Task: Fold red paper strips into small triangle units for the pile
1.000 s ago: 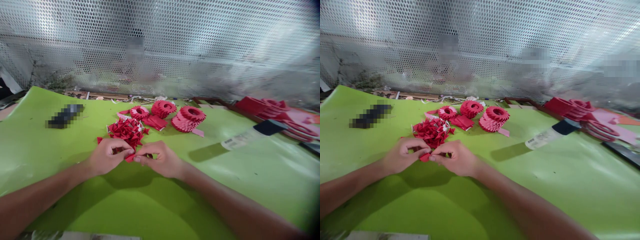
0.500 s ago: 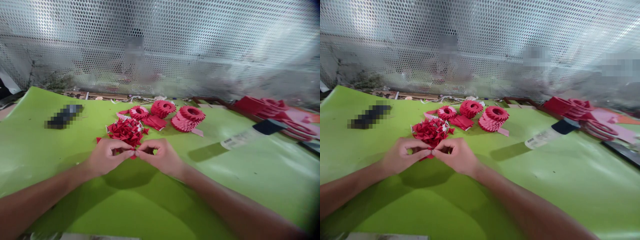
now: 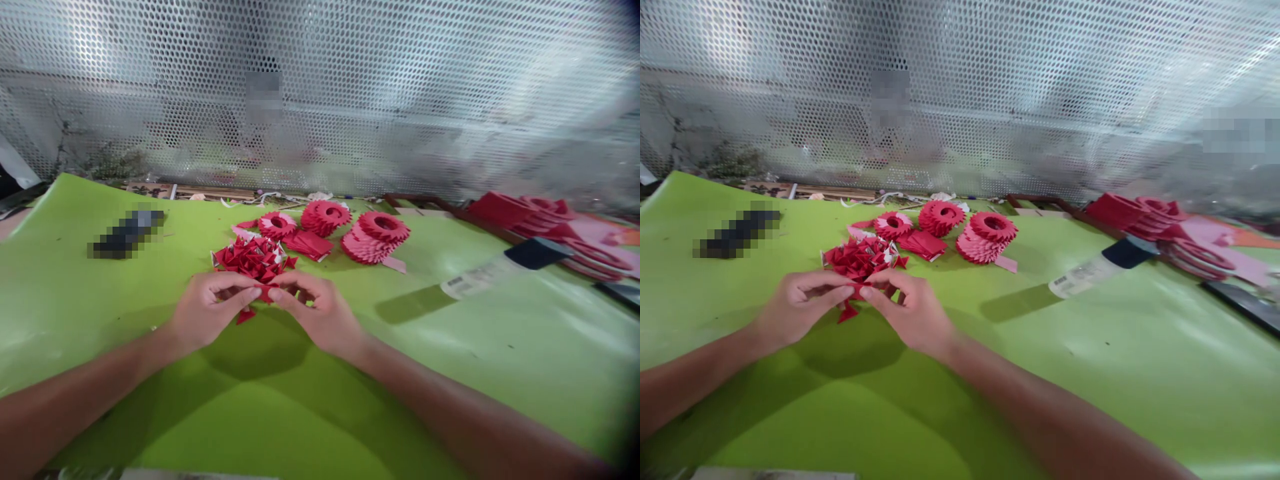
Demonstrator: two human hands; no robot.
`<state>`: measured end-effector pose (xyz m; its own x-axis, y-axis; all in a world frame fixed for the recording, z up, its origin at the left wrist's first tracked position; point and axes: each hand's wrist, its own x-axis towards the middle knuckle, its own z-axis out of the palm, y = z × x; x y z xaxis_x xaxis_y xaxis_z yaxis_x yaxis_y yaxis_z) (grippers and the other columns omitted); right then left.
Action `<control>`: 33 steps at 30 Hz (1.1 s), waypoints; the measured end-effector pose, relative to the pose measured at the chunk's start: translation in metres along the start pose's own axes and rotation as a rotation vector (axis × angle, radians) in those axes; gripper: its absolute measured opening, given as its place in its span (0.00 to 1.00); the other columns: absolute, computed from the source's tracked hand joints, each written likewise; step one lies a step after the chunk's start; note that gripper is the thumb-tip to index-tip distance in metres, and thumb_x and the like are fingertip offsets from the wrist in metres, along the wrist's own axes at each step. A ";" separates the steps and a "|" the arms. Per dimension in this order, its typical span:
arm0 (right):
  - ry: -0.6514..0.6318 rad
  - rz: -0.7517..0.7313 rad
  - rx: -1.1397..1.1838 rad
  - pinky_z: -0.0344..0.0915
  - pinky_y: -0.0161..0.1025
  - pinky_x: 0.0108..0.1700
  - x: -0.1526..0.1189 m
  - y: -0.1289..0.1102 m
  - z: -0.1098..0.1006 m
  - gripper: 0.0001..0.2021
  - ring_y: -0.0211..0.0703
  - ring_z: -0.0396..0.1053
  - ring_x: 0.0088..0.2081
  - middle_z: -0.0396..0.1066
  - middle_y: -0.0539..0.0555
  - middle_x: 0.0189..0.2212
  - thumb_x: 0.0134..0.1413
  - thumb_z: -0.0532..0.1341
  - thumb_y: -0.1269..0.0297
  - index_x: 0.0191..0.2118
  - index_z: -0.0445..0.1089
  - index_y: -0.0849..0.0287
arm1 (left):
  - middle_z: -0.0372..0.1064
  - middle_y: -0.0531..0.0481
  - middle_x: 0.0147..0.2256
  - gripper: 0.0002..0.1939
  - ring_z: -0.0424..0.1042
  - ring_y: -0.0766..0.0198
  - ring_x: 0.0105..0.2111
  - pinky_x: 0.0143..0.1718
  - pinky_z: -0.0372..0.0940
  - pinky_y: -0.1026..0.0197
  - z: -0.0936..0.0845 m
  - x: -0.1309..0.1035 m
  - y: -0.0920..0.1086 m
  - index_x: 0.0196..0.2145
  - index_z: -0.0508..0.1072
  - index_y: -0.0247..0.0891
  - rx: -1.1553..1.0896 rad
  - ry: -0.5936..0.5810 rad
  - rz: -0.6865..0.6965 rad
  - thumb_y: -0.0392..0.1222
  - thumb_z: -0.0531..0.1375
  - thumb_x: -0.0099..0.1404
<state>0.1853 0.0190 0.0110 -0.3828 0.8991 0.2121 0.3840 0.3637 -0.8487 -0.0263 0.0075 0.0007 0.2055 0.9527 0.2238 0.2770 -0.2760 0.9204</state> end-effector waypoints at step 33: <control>0.027 -0.062 -0.057 0.63 0.34 0.27 0.000 0.003 -0.001 0.10 0.38 0.69 0.30 0.77 0.55 0.38 0.64 0.62 0.57 0.43 0.75 0.57 | 0.77 0.49 0.25 0.13 0.65 0.67 0.21 0.21 0.57 0.67 0.001 0.001 0.003 0.28 0.82 0.37 0.062 -0.026 -0.076 0.51 0.68 0.59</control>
<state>0.1868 0.0200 0.0092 -0.3851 0.8805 0.2766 0.4081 0.4313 -0.8047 -0.0241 0.0073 0.0036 0.2060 0.9678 0.1448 0.3502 -0.2111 0.9126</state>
